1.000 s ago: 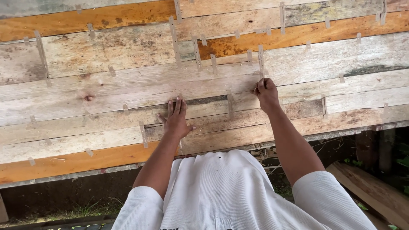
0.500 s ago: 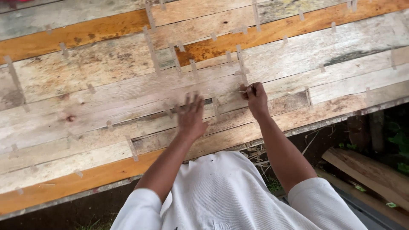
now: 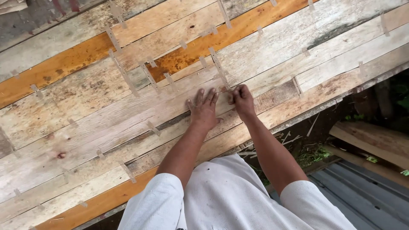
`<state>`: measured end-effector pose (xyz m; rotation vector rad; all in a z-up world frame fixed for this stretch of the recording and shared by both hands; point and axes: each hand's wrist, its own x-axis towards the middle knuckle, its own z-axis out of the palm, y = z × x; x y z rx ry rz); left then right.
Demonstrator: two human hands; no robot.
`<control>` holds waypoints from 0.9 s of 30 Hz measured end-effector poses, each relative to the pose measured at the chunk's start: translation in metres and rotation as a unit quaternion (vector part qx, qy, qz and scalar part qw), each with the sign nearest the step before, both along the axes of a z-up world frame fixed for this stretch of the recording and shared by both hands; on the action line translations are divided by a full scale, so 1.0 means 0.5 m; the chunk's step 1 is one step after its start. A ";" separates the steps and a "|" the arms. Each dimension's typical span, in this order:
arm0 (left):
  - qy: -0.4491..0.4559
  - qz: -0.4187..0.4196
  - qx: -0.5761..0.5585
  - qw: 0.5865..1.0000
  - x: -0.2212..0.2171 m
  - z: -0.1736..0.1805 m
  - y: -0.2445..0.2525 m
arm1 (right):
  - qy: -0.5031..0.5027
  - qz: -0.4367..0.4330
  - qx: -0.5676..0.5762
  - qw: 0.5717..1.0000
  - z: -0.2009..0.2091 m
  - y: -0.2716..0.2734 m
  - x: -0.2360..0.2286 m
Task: Applying wood filler to gaps between wooden planks on a large surface using a small tool and fingers.
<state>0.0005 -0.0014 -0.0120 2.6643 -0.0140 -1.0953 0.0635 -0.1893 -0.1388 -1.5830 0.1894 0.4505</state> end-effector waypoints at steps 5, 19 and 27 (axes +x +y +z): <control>-0.001 -0.011 0.004 1.000 0.002 0.012 0.005 | 0.018 -0.024 0.069 0.997 0.054 -0.004 -0.003; -0.083 0.208 0.021 0.974 -0.029 0.075 0.140 | -0.211 0.245 -0.317 0.892 0.151 0.232 0.112; -0.028 0.251 0.006 0.968 -0.045 0.063 0.165 | -0.234 0.254 -0.452 0.822 0.144 0.290 0.101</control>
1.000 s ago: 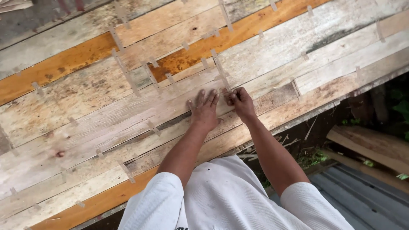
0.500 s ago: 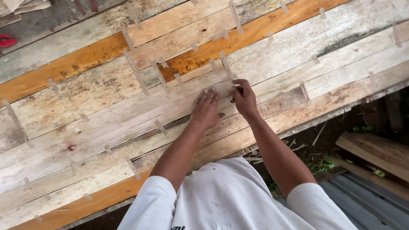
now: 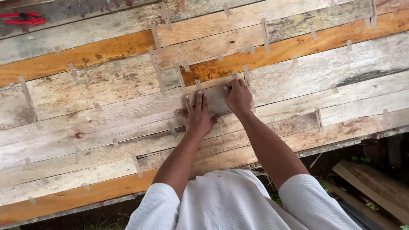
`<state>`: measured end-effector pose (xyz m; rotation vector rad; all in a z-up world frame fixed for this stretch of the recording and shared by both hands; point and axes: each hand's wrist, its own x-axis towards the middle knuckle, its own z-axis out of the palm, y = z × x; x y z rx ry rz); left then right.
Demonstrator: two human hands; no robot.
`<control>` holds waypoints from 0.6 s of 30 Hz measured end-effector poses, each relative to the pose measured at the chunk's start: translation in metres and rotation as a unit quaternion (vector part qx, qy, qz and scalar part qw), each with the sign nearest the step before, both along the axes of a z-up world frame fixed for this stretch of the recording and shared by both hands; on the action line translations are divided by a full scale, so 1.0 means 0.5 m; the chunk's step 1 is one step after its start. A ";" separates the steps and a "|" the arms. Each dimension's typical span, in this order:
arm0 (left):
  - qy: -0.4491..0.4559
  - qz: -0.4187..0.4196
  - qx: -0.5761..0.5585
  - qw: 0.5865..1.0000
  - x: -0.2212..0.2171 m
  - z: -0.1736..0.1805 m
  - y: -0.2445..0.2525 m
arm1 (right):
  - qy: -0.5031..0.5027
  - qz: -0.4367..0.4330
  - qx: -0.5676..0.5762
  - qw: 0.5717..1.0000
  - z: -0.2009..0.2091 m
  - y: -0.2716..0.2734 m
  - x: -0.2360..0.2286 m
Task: Applying wood filler to gaps between wooden planks on a large surface using a small tool and fingers.
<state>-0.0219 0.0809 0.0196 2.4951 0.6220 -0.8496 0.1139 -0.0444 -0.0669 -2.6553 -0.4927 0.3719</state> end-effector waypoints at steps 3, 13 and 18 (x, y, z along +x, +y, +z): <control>-0.005 -0.002 -0.001 1.000 0.000 -0.002 -0.001 | 0.001 0.055 -0.033 0.998 0.010 0.010 0.006; -0.004 -0.017 0.011 1.000 -0.009 -0.026 0.002 | 0.139 -0.103 0.064 0.983 0.065 -0.144 0.054; 0.005 -0.015 0.002 1.000 -0.006 -0.041 0.003 | 0.128 -0.049 0.023 0.990 -0.003 -0.130 0.006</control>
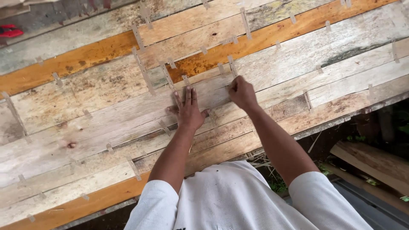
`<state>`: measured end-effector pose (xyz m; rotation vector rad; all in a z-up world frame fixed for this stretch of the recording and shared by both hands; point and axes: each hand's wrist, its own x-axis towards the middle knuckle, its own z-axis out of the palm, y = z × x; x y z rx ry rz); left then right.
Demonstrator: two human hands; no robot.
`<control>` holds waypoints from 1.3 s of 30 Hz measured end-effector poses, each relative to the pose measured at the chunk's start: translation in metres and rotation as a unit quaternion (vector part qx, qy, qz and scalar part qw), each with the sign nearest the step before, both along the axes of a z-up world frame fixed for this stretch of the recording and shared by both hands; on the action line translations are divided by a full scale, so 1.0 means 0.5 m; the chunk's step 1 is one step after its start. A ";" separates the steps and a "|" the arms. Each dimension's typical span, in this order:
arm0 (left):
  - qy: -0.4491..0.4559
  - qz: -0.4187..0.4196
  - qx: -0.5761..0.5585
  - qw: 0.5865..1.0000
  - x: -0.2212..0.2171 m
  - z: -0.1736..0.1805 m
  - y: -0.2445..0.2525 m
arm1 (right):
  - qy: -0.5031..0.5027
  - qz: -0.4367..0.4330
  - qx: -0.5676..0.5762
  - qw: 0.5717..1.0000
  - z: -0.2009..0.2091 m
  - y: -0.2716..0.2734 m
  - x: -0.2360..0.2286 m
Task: Applying wood filler to gaps between wooden planks on a large surface using a small tool and fingers.
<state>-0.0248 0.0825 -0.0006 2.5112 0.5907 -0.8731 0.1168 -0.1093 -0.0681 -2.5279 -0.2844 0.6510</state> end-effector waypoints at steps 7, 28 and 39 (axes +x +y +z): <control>0.009 -0.018 -0.002 1.000 0.010 0.003 0.007 | -0.160 0.092 -0.073 0.980 -0.044 0.045 -0.060; -0.098 -0.108 0.018 0.989 -0.248 -0.118 0.033 | -0.025 -0.043 -0.572 0.819 -0.266 -0.662 -0.443; -0.030 -0.114 0.039 0.992 -0.273 -0.108 0.033 | -0.178 -0.349 -0.052 0.919 0.095 -0.398 -0.467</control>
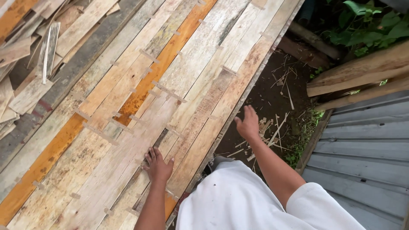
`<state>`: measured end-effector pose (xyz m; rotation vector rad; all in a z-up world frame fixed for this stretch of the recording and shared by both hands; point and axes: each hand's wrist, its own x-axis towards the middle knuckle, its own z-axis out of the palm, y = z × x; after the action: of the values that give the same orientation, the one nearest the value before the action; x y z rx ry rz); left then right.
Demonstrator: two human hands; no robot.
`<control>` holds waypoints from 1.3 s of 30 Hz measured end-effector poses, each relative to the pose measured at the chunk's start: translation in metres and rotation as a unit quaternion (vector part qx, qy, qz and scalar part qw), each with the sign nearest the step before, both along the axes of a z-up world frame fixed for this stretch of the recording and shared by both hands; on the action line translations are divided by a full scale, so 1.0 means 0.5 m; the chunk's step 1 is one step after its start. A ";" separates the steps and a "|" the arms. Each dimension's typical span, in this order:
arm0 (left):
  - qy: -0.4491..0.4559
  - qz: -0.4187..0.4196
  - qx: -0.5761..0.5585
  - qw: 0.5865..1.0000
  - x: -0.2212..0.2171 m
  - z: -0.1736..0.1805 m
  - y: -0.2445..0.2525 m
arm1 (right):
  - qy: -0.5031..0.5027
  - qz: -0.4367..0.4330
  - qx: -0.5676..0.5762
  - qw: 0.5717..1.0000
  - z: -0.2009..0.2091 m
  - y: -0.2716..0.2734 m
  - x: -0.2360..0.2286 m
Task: Applying wood filler to gaps between wooden planks on a large surface using a small tool and fingers.
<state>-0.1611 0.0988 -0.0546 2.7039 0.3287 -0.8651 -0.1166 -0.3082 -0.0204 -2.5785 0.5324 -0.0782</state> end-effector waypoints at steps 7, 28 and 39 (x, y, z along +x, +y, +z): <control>0.015 0.036 0.027 0.999 0.023 0.023 -0.035 | 0.108 0.040 0.005 0.993 0.029 -0.039 0.097; 0.040 0.022 -0.014 0.999 0.383 0.175 -0.577 | 0.085 0.116 -0.094 0.985 -0.169 -0.315 0.615; 0.109 0.048 -0.022 0.993 0.381 0.105 -0.546 | 0.167 0.221 -0.197 0.940 -0.163 -0.303 0.630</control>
<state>0.0293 -0.1743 -0.0021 2.5344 0.4768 -1.1268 0.1982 -0.4598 -0.1020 -3.0614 0.0325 0.4605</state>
